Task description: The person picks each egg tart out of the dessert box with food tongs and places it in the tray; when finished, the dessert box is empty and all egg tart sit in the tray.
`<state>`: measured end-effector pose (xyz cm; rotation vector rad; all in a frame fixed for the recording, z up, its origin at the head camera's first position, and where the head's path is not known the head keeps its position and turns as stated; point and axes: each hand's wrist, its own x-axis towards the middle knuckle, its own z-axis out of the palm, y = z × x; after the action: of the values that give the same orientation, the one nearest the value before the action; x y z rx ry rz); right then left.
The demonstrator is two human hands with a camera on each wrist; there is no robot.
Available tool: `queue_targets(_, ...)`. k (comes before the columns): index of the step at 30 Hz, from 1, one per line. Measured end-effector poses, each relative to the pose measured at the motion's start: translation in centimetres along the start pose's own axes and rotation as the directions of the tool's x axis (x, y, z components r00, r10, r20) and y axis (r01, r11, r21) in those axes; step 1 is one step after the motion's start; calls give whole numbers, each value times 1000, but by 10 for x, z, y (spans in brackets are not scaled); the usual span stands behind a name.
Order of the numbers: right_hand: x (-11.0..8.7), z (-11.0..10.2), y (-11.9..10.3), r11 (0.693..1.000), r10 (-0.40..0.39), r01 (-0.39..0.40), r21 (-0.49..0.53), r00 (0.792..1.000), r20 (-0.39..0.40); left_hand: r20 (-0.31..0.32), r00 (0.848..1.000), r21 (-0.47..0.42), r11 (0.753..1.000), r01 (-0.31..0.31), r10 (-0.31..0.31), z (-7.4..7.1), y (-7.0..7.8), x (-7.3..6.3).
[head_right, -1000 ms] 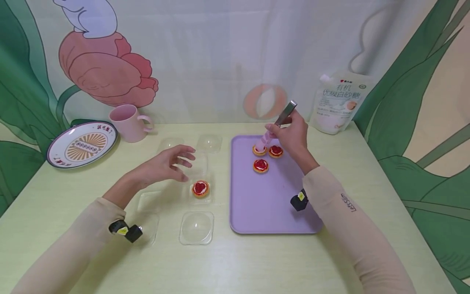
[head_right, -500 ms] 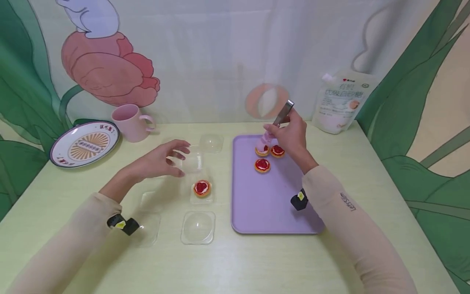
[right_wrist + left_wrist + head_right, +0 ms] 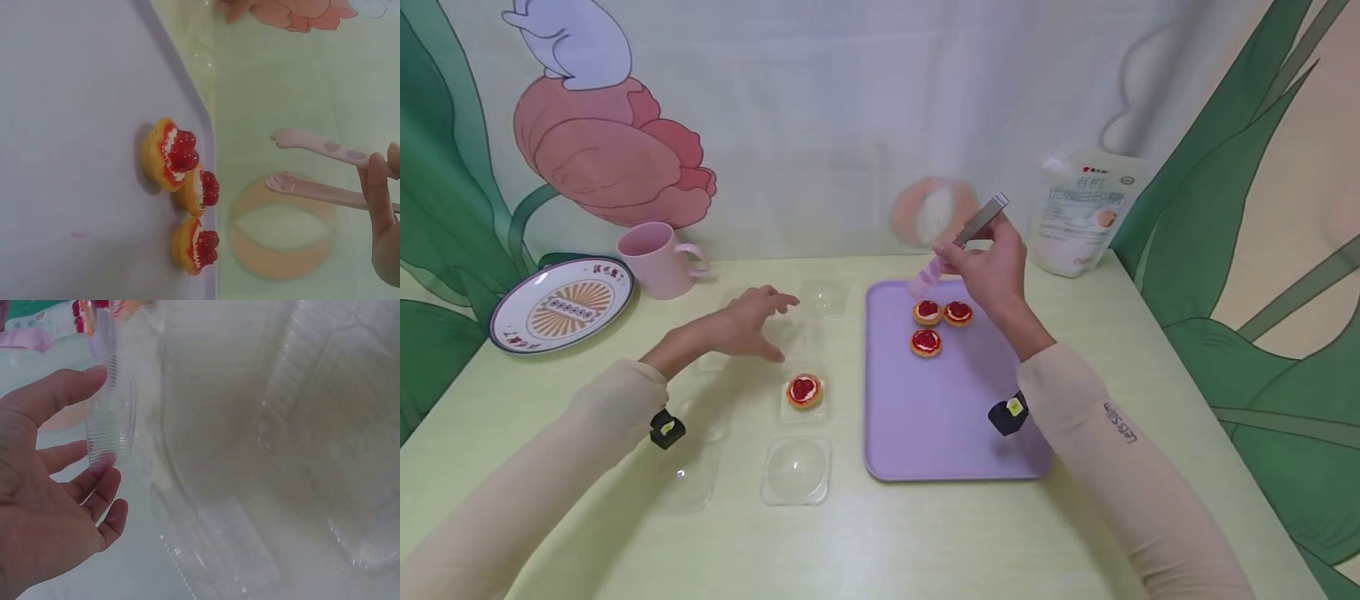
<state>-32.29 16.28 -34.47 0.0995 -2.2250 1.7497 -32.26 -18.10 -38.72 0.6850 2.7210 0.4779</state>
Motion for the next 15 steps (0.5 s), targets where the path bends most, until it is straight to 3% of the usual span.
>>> queue_targets(4,-2,2,-7,998,2,-2,62,1000,2,5,1000,-41,999,-5,6,5,-5,-2)
queue_targets(9,-5,-4,-12,993,0,2,116,1000,-19,-47,998,-113,992,-57,52,-10,-8,-17)
queue_targets(13,-12,-10,-17,987,-1,5,158,1000,-26,-117,985,-149,979,-140,123,-14,3,-35)
queue_targets(15,-16,-11,-19,984,-10,12,180,1000,-14,-106,983,-133,978,-163,149,-8,16,-45)
